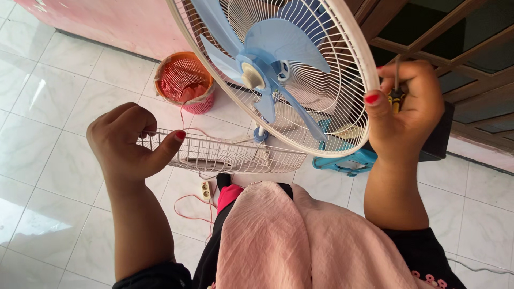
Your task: The person unplugs a power strip and then uses a screwdriver to loosen screws on the front grill of a standing fan. They remove the front grill and place it on a nearby stool.
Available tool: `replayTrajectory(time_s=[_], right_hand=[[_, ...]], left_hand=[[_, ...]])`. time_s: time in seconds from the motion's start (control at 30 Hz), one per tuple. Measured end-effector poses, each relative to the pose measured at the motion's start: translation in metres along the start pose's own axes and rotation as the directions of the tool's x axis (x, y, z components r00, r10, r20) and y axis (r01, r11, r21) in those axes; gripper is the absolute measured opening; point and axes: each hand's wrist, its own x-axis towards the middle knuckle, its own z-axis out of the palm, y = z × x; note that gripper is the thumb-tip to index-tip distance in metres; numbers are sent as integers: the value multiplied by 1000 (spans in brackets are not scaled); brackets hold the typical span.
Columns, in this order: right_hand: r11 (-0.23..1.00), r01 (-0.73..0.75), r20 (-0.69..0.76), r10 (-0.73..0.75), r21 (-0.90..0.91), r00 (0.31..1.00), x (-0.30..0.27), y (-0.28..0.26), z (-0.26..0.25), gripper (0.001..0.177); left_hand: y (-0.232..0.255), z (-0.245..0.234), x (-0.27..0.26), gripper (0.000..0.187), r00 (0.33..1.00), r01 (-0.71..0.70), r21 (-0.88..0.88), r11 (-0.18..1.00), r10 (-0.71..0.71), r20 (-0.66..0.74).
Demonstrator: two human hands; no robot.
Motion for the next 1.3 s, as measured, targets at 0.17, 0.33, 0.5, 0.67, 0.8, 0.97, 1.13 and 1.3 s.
replayTrajectory(time_s=[0.17,0.33,0.5,0.67,0.8,0.97,1.13,1.3], right_hand=[[1000,5,-56,-4,18,998,-3,1,0,77],[1000,10,-91,-9,17,996,-11,9,-1,79],[991,93,-169,-108,-96,980,-25,20,-19,74],[948,164,-312,-248,-273,917,-63,14,-36,52],[953,82,-446,-211,-291,870,-107,2,-25,36],[993,-76,-426,108,93,898,-178,-14,24,23],[835,-495,-167,538,240,826,-248,-25,83,17],[604,-777,-38,793,175,608,-309,-36,87,32]], left_hand=[[-1,1,-12,47,999,36,-18,999,-36,-7],[-4,0,-22,45,997,83,-11,997,-83,4],[-11,-3,-28,44,996,88,-39,995,-86,37],[-20,-6,-29,46,997,68,-80,995,-64,45],[-31,-11,-36,46,997,47,-123,991,-39,62],[-40,-26,-61,45,998,43,-182,982,-33,62],[-45,-30,-92,45,996,27,-189,982,-10,91],[-39,-12,-118,44,985,-26,-175,984,55,163]])
